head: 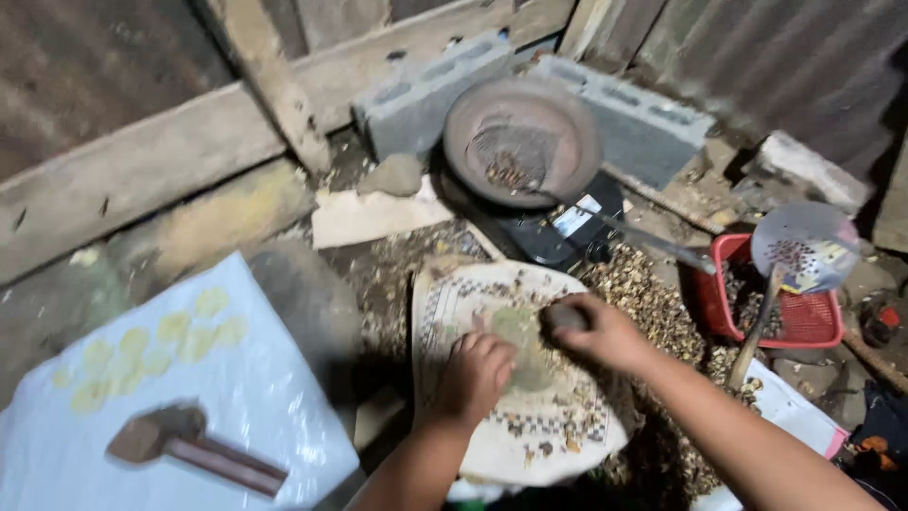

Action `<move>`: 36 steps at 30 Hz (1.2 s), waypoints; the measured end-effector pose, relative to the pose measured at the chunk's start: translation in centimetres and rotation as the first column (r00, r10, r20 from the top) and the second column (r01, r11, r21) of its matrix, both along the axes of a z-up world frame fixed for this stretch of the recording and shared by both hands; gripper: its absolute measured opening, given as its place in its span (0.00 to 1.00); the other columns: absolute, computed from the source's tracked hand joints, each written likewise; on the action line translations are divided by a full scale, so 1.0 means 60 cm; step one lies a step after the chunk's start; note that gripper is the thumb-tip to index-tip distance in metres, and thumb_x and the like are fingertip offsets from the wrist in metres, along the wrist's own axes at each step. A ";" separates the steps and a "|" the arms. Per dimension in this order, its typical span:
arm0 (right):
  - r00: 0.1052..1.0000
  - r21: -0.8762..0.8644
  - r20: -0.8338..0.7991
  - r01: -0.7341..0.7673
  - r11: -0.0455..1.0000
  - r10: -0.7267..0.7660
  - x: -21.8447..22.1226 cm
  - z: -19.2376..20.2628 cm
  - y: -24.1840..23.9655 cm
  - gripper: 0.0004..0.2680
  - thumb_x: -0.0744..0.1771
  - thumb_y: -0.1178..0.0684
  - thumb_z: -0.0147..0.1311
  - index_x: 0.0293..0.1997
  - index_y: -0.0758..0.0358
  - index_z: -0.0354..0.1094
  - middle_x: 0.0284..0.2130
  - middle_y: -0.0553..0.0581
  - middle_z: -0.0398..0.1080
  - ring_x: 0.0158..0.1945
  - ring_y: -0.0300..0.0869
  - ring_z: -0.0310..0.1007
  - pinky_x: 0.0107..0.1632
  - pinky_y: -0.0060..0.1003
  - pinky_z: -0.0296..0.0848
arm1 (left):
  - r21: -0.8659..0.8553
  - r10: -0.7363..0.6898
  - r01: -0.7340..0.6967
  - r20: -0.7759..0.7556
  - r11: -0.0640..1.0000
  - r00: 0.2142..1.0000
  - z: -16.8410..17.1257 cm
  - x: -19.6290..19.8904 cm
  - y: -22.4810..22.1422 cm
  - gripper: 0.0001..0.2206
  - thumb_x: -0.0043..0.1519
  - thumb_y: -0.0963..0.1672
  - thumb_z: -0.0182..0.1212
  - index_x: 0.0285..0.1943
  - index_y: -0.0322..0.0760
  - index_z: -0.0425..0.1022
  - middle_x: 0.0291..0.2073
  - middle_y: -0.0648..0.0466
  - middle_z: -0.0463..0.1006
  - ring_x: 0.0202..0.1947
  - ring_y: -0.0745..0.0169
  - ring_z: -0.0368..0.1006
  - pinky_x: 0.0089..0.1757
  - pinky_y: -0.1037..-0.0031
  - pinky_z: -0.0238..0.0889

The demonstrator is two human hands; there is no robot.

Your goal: Flattening dough with a mallet, stirring nuts in a pan, and grinding ingredients with a stone.

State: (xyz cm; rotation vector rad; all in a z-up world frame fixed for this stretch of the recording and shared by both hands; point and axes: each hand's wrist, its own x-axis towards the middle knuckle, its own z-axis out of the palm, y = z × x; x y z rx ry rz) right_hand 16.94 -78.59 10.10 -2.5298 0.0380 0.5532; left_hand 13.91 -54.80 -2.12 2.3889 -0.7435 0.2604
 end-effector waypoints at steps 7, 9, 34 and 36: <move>0.988 0.190 -0.121 0.120 0.974 -0.098 -0.115 -0.022 0.006 0.23 0.62 0.46 0.64 0.64 0.45 0.63 0.50 0.73 0.76 0.57 0.68 0.74 0.59 0.59 0.73 | -0.094 0.098 -0.109 -0.110 0.990 0.989 0.016 -0.017 0.018 0.06 0.60 0.44 0.68 0.45 0.47 0.78 0.37 0.59 0.73 0.45 0.52 0.74 0.43 0.65 0.70; 0.999 0.068 -0.029 0.029 0.997 -0.027 -0.119 -0.040 0.016 0.22 0.64 0.43 0.60 0.66 0.44 0.60 0.50 0.70 0.75 0.56 0.65 0.75 0.59 0.57 0.74 | -0.116 0.087 -0.107 -0.161 0.988 0.983 0.024 -0.029 0.027 0.07 0.60 0.43 0.67 0.45 0.46 0.77 0.39 0.58 0.73 0.46 0.51 0.73 0.45 0.64 0.69; 0.958 -0.271 0.082 -0.243 0.932 0.274 -0.108 0.004 0.111 0.17 0.70 0.41 0.46 0.68 0.43 0.56 0.50 0.69 0.68 0.49 0.66 0.77 0.52 0.59 0.80 | -0.097 0.215 -0.227 -0.115 0.969 0.970 -0.023 -0.018 0.006 0.09 0.58 0.42 0.65 0.47 0.48 0.77 0.41 0.56 0.75 0.49 0.51 0.73 0.48 0.62 0.67; 0.983 -0.209 0.090 -0.141 0.968 0.162 -0.096 0.001 0.097 0.19 0.70 0.41 0.47 0.69 0.46 0.55 0.50 0.70 0.69 0.51 0.66 0.76 0.54 0.59 0.78 | -0.086 0.209 -0.219 -0.113 0.972 0.971 -0.041 -0.014 0.006 0.08 0.59 0.43 0.64 0.46 0.49 0.77 0.41 0.57 0.75 0.49 0.52 0.73 0.48 0.63 0.67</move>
